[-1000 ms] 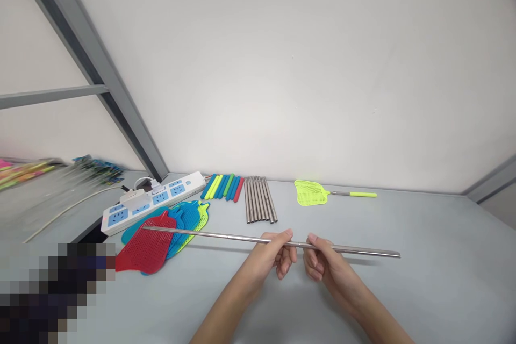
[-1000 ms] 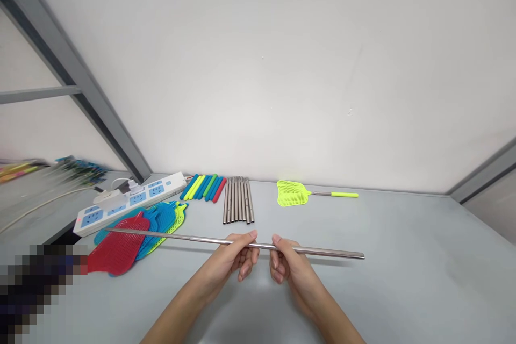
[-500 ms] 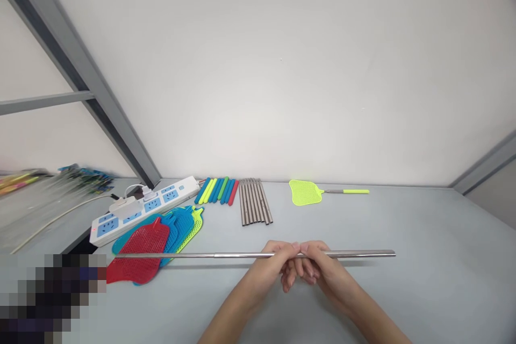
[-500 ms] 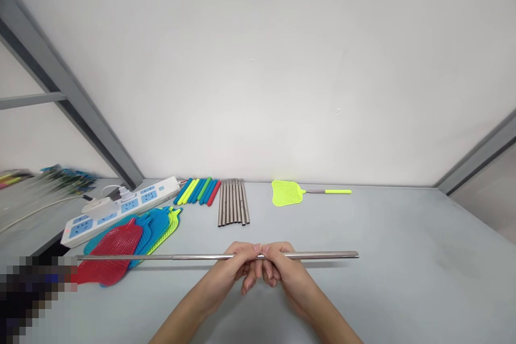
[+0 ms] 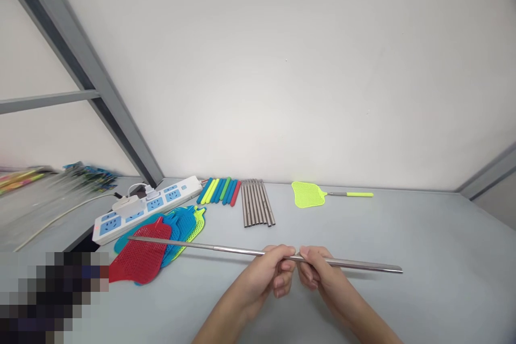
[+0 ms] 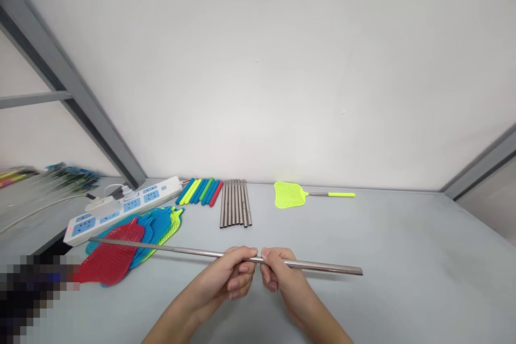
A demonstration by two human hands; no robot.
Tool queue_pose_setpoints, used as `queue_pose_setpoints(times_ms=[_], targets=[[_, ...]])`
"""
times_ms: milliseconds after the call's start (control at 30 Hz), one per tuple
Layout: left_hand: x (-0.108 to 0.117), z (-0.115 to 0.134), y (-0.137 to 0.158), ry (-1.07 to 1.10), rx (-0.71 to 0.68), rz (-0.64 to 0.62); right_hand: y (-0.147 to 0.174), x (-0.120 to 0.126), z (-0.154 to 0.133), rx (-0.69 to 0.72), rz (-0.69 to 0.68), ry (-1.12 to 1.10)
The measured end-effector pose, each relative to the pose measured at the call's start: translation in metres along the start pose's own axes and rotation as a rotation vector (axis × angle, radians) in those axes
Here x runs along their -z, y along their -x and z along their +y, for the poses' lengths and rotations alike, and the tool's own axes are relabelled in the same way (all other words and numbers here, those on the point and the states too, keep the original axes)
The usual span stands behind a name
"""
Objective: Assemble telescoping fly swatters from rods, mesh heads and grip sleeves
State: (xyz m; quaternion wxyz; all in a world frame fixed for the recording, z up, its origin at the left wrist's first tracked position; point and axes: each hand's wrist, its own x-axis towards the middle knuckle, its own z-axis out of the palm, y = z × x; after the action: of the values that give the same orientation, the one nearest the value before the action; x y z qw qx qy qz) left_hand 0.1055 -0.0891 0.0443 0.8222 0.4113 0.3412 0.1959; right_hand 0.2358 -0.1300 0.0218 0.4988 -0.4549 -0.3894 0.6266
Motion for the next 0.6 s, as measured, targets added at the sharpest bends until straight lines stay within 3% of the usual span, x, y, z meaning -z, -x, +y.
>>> queue_pose_setpoints(times_ms=[167,367,600], targets=[[0.003,-0.003,-0.005,-0.031,-0.039,-0.006,-0.002,0.004,0.004,0.033,-0.017,0.032],[-0.004,-0.008,-0.007,-0.093,-0.063,-0.027,-0.003,0.002,0.009,-0.008,0.05,-0.086],[-0.004,-0.008,-0.006,-0.166,-0.122,-0.096,-0.001,-0.001,0.011,0.015,-0.028,-0.116]])
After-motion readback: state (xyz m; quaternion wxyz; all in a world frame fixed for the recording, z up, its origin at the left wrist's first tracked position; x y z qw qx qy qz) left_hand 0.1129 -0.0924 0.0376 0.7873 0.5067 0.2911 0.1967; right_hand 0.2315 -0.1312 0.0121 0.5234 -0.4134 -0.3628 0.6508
